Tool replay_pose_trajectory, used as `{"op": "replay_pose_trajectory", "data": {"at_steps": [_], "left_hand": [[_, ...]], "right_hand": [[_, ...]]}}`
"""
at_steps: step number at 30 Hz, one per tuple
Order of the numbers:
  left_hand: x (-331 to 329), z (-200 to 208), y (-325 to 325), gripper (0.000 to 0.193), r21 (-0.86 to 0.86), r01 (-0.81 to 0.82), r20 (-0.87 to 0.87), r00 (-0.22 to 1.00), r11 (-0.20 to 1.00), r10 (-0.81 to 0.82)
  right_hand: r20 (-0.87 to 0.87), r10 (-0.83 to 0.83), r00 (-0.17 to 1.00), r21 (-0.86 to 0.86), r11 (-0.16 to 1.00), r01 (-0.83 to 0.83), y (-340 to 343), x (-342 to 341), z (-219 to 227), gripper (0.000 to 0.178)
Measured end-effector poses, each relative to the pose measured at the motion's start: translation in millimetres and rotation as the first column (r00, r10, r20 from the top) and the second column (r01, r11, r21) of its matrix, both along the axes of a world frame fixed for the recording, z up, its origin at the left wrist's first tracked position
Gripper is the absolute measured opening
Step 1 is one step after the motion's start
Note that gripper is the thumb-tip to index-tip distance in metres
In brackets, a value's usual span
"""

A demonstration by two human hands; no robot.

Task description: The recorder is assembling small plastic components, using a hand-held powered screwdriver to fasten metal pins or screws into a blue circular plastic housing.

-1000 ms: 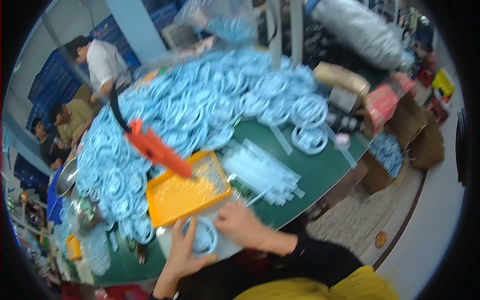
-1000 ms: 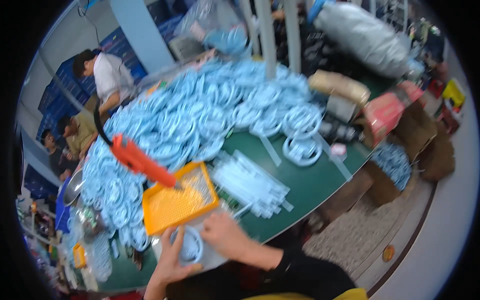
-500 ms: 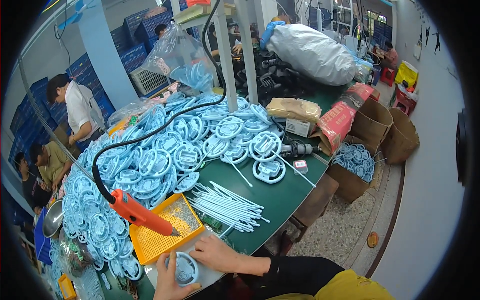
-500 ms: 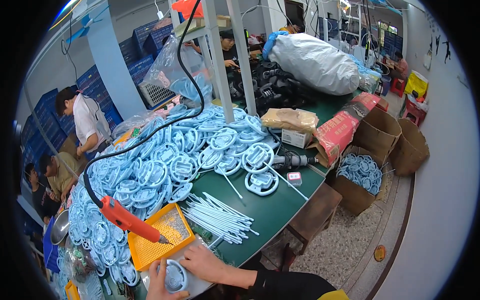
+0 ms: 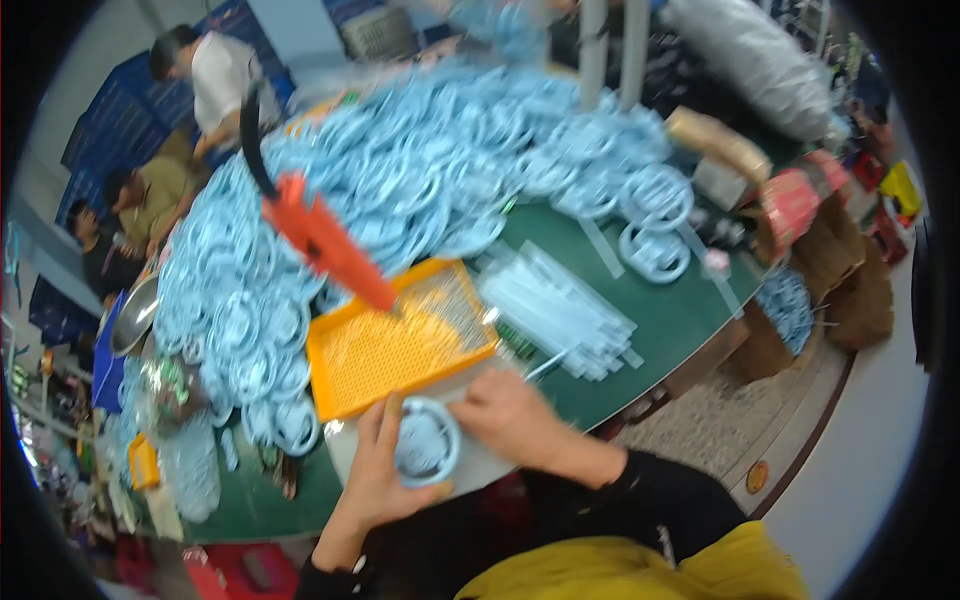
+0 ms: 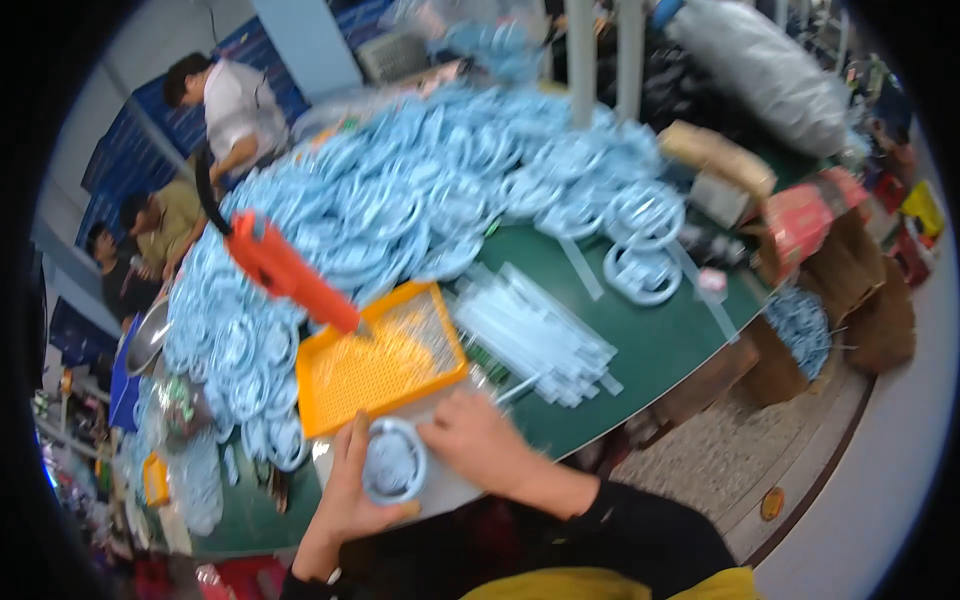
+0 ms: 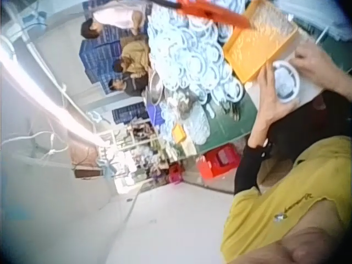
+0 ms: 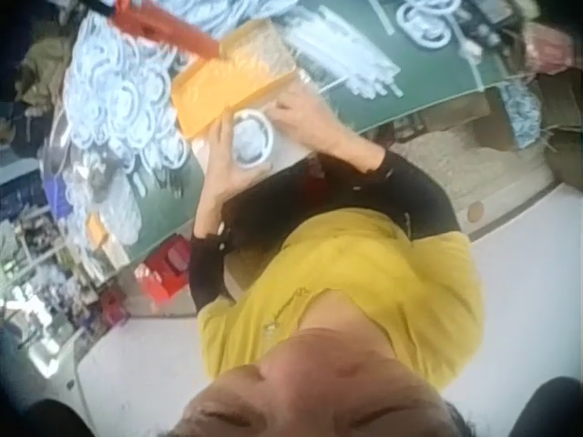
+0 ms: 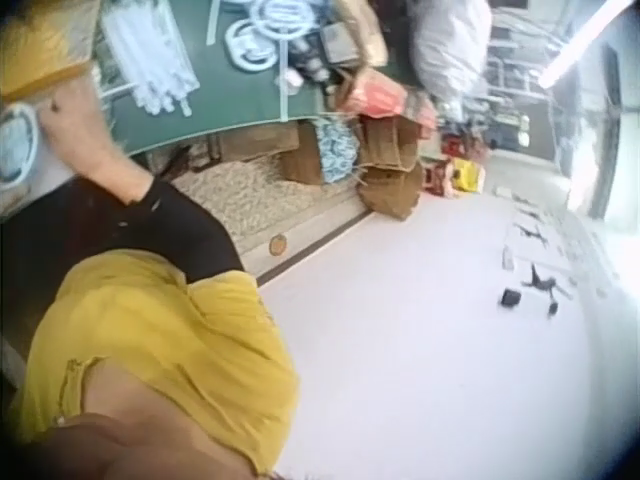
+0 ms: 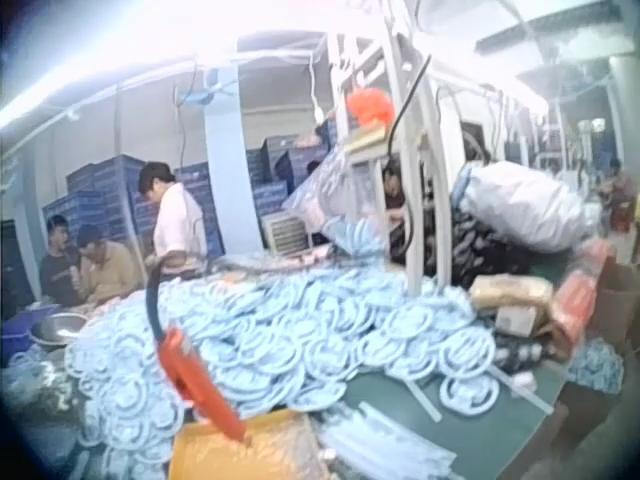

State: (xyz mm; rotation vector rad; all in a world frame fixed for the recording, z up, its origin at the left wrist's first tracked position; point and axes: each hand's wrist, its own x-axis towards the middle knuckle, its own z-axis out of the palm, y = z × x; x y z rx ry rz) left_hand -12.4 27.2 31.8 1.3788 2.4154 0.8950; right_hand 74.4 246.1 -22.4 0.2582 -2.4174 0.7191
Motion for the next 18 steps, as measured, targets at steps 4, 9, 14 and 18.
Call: {"op": "replay_pose_trajectory", "data": {"at_steps": [4,9,14,18], "left_hand": [[-3,-12,-3,0.132,0.028,-0.020,0.077,0.997,0.999,0.018],[-8,-19,-4,0.139,0.062,-0.017,0.141,0.990,0.998,0.008],[-6,-14,-1,0.141,0.098,-0.018,0.178,0.984,0.995,0.001],[-1,3,8,0.141,-0.094,-0.001,-0.027,1.000,0.996,-0.002]], "right_hand": [[0.031,0.000,1.000,-0.081,0.997,0.003,1,-1,5,0.011],[0.076,0.008,0.997,-0.097,0.995,0.000,3,-5,0,0.013],[0.094,0.018,0.995,-0.117,0.993,-0.007,1,-2,-4,0.019],[0.082,0.006,0.997,-0.090,0.996,0.002,1,-1,-5,0.016]]}}
